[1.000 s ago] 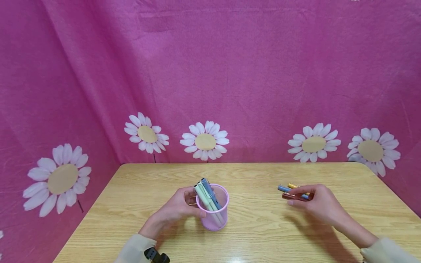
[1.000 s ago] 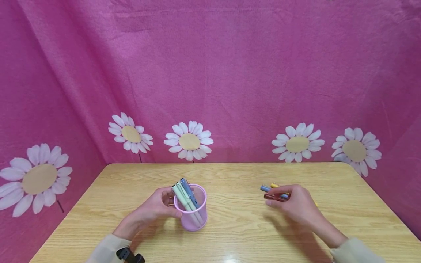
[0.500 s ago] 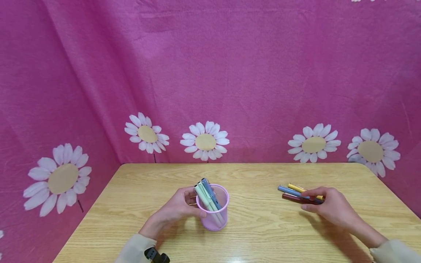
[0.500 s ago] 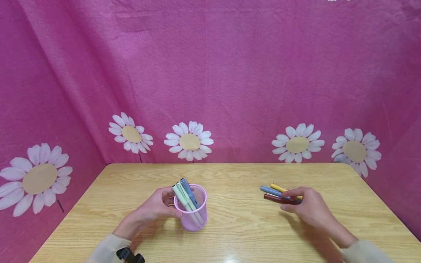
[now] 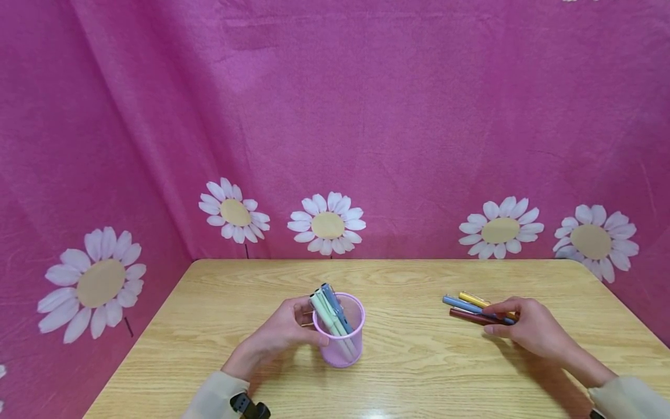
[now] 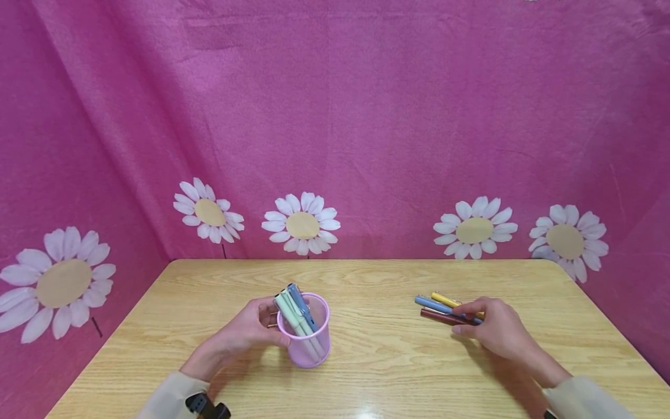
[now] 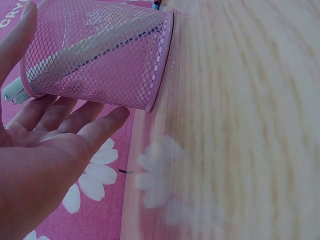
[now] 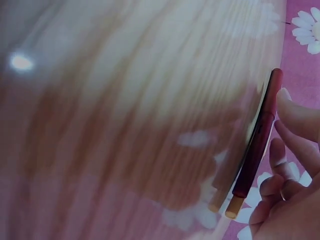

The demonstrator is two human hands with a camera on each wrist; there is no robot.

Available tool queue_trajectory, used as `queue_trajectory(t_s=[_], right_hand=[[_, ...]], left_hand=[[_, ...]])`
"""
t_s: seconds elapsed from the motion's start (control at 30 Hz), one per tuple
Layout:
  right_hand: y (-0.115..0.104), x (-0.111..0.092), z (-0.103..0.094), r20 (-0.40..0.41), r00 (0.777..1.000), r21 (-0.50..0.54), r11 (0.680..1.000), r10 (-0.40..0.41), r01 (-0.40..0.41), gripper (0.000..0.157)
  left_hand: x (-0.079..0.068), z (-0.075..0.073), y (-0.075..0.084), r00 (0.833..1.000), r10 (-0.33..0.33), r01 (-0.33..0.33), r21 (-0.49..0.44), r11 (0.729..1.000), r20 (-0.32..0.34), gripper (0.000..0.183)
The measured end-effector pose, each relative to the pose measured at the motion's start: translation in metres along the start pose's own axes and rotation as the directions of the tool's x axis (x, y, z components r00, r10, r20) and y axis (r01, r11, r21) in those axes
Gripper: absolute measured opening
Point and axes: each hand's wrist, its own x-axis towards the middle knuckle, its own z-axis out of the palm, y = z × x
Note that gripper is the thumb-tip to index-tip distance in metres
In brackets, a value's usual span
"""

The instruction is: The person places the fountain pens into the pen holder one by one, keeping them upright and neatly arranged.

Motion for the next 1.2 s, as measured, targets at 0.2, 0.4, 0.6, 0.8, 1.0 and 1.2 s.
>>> queue_trajectory(t_s=[0.2, 0.4, 0.6, 0.8, 1.0, 1.2], right_hand=[[0.0033, 0.0026, 0.0014, 0.015, 1.0, 0.012, 1.0, -0.006, 0.006, 0.036], [0.0035, 0.0035, 0.0035, 0.021, 0.999, 0.016, 0.999, -0.03, 0.029, 0.03], [0.0001, 0.0008, 0.0064, 0.051, 0.998, 0.106, 0.993, -0.047, 0.041, 0.021], [0.0001, -0.0004, 0.0033, 0.087, 0.996, 0.124, 0.992, -0.027, 0.016, 0.019], [0.0003, -0.0009, 0.0042, 0.063, 0.997, 0.011, 0.999, -0.033, 0.032, 0.017], [-0.0027, -0.0021, 0.0094, 0.057, 0.997, 0.024, 0.998, -0.055, 0.053, 0.016]], left_hand=[[0.001, 0.0, 0.0014, 1.0, -0.01, 0.01, -0.003, 1.0, -0.004, 0.066], [0.001, -0.0003, 0.0013, 1.0, 0.013, -0.013, 0.007, 1.0, 0.0, 0.066], [0.0001, 0.0009, 0.0027, 1.0, -0.011, 0.011, -0.008, 1.0, -0.007, 0.066], [0.0001, 0.0001, 0.0022, 1.0, -0.013, 0.013, -0.004, 1.0, -0.005, 0.067], [0.0012, -0.0009, 0.0015, 1.0, -0.008, 0.008, 0.011, 1.0, 0.004, 0.067], [0.0022, -0.0008, 0.0009, 1.0, 0.012, -0.012, -0.003, 1.0, 0.015, 0.068]])
